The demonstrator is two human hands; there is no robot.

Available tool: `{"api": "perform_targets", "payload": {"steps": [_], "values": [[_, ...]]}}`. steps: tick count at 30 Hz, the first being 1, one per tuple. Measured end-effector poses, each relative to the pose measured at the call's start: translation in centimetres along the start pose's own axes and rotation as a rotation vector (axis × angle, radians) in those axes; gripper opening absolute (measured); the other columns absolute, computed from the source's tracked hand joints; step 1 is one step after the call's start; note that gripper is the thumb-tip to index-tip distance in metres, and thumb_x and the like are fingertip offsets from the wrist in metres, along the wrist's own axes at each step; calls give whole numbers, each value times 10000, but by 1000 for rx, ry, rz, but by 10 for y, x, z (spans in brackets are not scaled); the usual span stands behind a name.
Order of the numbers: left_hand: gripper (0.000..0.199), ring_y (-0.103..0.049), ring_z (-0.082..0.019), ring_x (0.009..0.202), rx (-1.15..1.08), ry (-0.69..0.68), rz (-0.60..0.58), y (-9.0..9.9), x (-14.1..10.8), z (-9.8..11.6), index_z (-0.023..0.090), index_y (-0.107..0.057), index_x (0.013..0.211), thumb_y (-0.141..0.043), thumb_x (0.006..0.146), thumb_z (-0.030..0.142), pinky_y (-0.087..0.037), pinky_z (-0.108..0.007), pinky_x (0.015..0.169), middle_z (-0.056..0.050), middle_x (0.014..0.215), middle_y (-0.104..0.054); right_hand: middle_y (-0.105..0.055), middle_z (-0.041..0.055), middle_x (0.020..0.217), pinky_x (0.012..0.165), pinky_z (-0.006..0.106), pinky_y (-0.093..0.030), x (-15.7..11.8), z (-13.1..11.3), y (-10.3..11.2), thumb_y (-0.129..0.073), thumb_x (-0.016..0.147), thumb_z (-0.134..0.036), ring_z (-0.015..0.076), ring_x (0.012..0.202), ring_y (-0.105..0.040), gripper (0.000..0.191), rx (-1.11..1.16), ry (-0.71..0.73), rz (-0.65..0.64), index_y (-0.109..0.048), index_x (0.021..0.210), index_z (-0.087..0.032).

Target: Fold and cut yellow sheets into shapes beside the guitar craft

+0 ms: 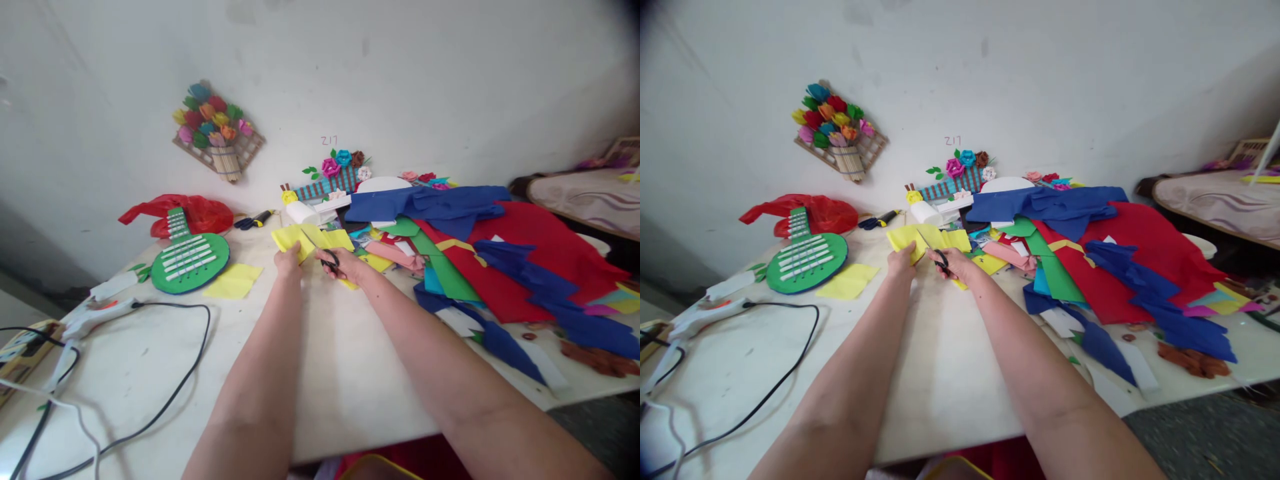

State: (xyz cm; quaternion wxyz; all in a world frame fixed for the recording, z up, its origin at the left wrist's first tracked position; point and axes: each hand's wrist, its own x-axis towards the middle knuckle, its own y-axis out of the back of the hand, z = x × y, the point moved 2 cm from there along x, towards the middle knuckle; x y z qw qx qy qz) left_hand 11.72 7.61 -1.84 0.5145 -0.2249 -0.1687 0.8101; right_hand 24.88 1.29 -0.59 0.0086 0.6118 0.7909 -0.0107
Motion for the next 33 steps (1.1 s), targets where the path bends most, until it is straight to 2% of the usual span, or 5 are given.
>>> {"api": "perform_targets", "payload": {"steps": [16, 21, 26, 33], "values": [[173, -629, -187, 706, -12, 16, 6, 0, -5, 2, 115, -587, 753, -663, 608, 57, -521, -333, 636, -80, 822, -644, -478, -59, 481, 271, 151, -171, 2, 2, -1, -626, 687, -527, 33, 322, -389, 398, 14, -5, 22, -437, 702, -177], [181, -631, -194, 714, -21, 22, 15, 0, -5, 3, 122, -578, 749, -662, 607, 47, -524, -340, 630, -69, 806, -639, -467, -77, 476, 316, 135, -259, 2, 4, -2, -660, 674, -470, 25, 333, -377, 365, 31, -22, 59, -435, 721, -187], [167, -626, -185, 699, -31, 30, 16, 0, -6, 4, 119, -574, 739, -652, 617, 34, -526, -331, 627, -67, 803, -640, -463, -83, 467, 313, 129, -273, 3, 4, -4, -661, 682, -433, 23, 325, -372, 330, 22, -44, 94, -454, 736, -181], [163, -630, -183, 703, -22, 45, 12, -2, -9, 4, 127, -570, 732, -659, 623, 44, -524, -325, 631, -66, 800, -642, -523, -37, 499, 250, 147, -202, 2, 3, 0, -592, 702, -559, 61, 342, -466, 420, 51, 42, -55, -468, 758, -162]]}}
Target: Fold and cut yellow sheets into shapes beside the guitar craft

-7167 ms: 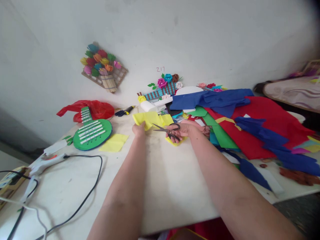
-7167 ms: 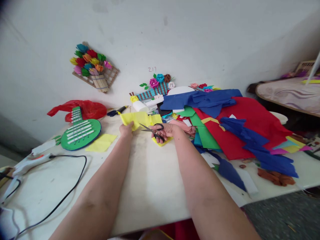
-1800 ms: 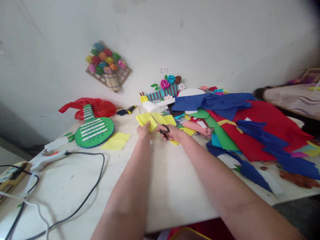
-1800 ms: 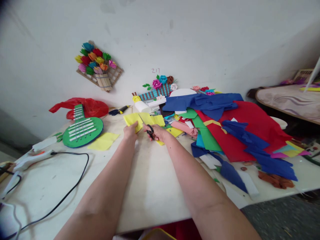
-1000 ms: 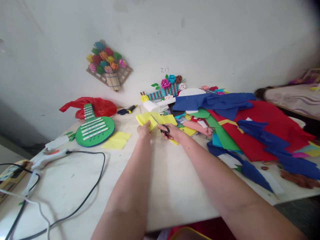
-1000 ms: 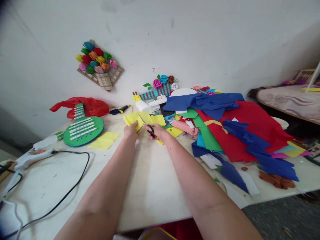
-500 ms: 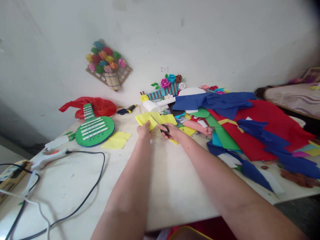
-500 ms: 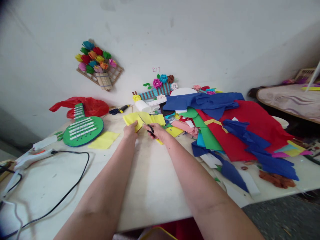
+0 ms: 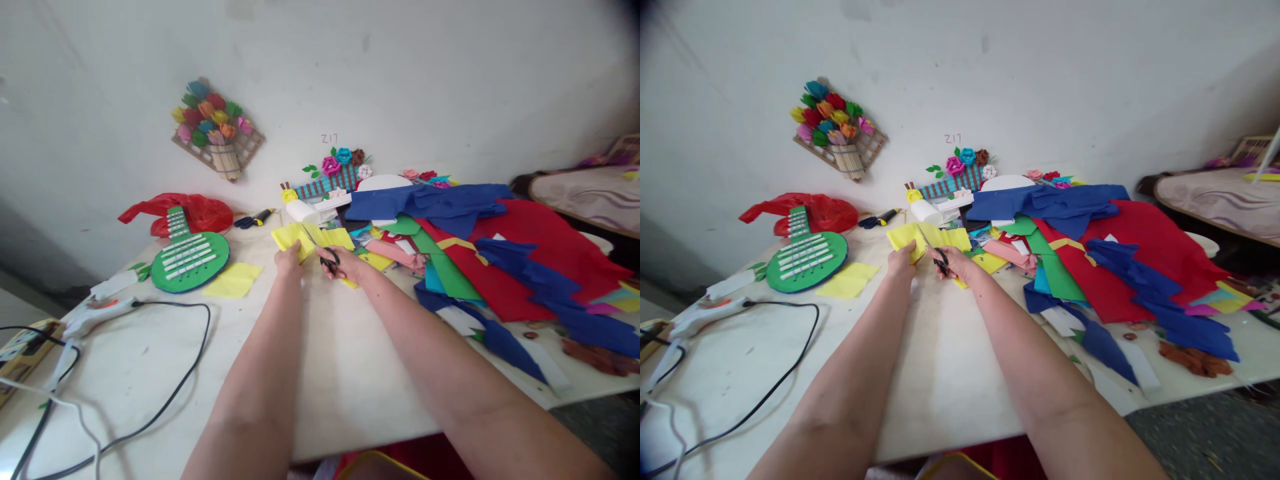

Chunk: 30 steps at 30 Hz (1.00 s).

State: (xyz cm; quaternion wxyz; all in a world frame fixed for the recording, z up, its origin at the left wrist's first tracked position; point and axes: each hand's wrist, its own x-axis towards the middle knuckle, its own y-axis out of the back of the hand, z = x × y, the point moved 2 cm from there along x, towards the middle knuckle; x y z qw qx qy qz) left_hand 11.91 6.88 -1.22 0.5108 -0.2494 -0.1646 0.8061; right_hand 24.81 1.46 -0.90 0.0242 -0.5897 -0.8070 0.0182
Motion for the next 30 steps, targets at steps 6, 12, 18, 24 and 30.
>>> {"api": "perform_targets", "payload": {"steps": [6, 12, 18, 24, 30], "values": [[160, -634, -193, 710, -10, -10, -33, -1, 0, -2, 116, -586, 748, -655, 624, 42, -528, -344, 649, -71, 779, -643, -544, -16, 512, 248, 147, -207, 2, -4, 1, -545, 723, -594, 71, 356, -492, 468, -5, -48, -18, -513, 850, -145], [151, -619, -171, 646, -23, -10, -63, -1, 0, -2, 102, -585, 752, -647, 630, 37, -539, -345, 641, -67, 766, -641, -542, -9, 495, 246, 144, -209, 12, -6, 5, -546, 721, -597, 76, 347, -492, 476, -46, -88, -10, -522, 824, -133], [152, -619, -171, 646, -32, 13, -47, -1, -2, 0, 100, -582, 774, -633, 646, 35, -543, -370, 640, -70, 794, -637, -520, -23, 477, 247, 148, -197, 20, -1, 6, -553, 714, -596, 60, 331, -453, 460, -44, -70, -20, -514, 756, -139], [170, -634, -194, 714, -23, 15, -32, -1, -1, -1, 109, -579, 780, -646, 637, 45, -544, -369, 660, -77, 814, -641, -511, -31, 482, 255, 145, -192, 16, 0, 4, -568, 722, -561, 45, 328, -424, 426, -15, -17, 4, -525, 753, -138], [169, -633, -191, 702, -29, -3, -27, -1, 2, -2, 103, -584, 759, -659, 619, 43, -543, -365, 655, -82, 815, -638, -493, -42, 466, 257, 146, -181, 13, -2, 1, -584, 722, -543, 39, 319, -409, 410, 3, -36, 57, -522, 757, -139]]}}
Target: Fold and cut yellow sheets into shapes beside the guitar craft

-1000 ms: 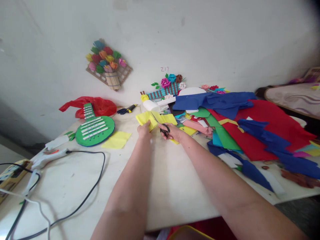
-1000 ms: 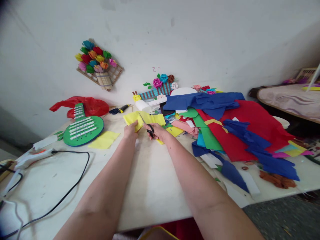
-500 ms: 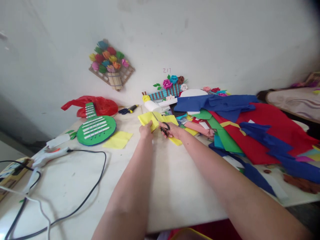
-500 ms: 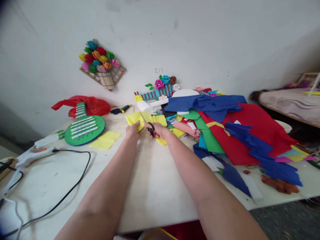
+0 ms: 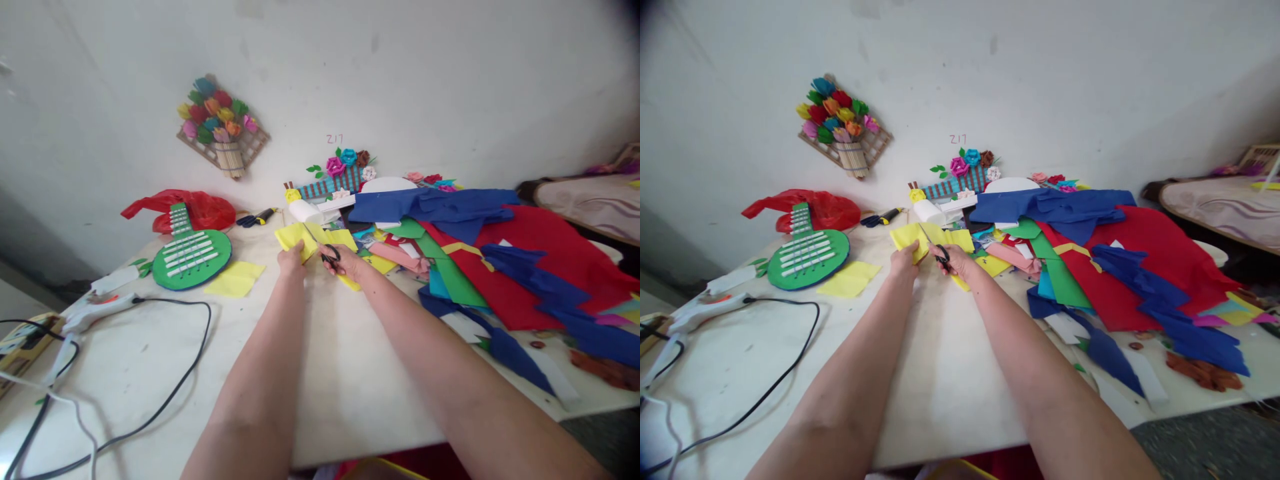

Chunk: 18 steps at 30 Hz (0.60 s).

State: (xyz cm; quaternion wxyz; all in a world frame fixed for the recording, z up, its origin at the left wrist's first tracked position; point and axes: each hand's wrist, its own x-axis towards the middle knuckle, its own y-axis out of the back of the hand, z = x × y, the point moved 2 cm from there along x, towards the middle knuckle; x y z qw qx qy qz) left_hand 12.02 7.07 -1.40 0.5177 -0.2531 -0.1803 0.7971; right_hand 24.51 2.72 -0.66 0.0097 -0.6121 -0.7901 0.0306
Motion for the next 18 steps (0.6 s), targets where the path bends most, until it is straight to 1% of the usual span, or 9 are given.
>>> {"api": "perform_targets", "payload": {"steps": [9, 14, 18], "values": [[173, -622, -179, 662, 10, 3, 7, 0, 1, 0, 113, -583, 755, -662, 615, 49, -541, -356, 625, -64, 781, -638, -484, -52, 458, 267, 150, -186, 0, 1, -1, -607, 699, -541, 37, 312, -401, 411, -8, -8, 40, -529, 755, -141], [153, -627, -179, 679, 5, 7, -2, -1, -2, 1, 113, -584, 743, -649, 624, 42, -540, -351, 641, -62, 767, -637, -483, -55, 449, 282, 149, -238, 0, 1, 0, -633, 685, -514, 34, 314, -392, 387, 7, 0, 50, -525, 730, -145], [152, -633, -187, 699, -2, -12, -14, 0, 0, 0, 107, -590, 735, -654, 615, 39, -537, -352, 659, -74, 793, -640, -474, -61, 438, 287, 151, -256, 2, 4, 0, -650, 671, -501, 38, 322, -390, 380, 28, 0, 50, -533, 741, -146]]}}
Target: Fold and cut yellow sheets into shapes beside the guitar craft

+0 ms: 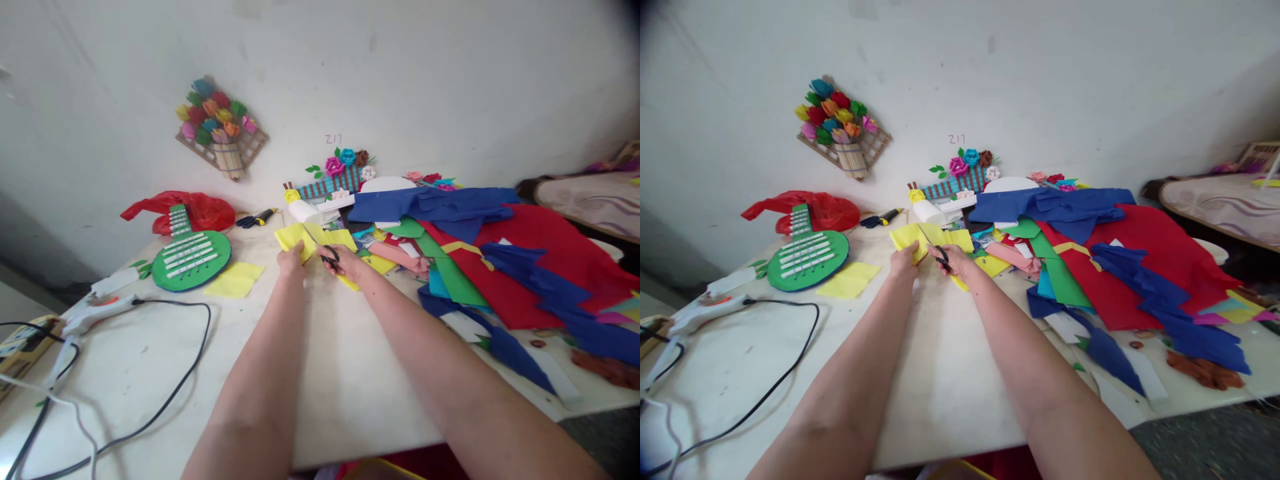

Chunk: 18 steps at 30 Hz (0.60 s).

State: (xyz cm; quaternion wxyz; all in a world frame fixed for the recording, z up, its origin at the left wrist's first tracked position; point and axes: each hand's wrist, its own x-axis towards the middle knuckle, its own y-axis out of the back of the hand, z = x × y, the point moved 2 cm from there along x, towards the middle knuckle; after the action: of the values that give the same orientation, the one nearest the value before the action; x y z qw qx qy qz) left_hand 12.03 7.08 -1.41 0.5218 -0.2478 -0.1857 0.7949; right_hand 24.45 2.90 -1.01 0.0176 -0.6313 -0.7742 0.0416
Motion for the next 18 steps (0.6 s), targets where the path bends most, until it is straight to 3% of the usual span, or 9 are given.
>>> {"api": "perform_targets", "payload": {"steps": [18], "values": [[165, -628, -197, 695, 11, 21, 19, -1, -3, 2, 120, -576, 737, -658, 618, 40, -534, -366, 642, -61, 765, -638, -437, -63, 440, 312, 149, -281, -5, -3, -4, -677, 641, -477, 34, 352, -364, 371, 2, 39, 39, -490, 661, -157]]}}
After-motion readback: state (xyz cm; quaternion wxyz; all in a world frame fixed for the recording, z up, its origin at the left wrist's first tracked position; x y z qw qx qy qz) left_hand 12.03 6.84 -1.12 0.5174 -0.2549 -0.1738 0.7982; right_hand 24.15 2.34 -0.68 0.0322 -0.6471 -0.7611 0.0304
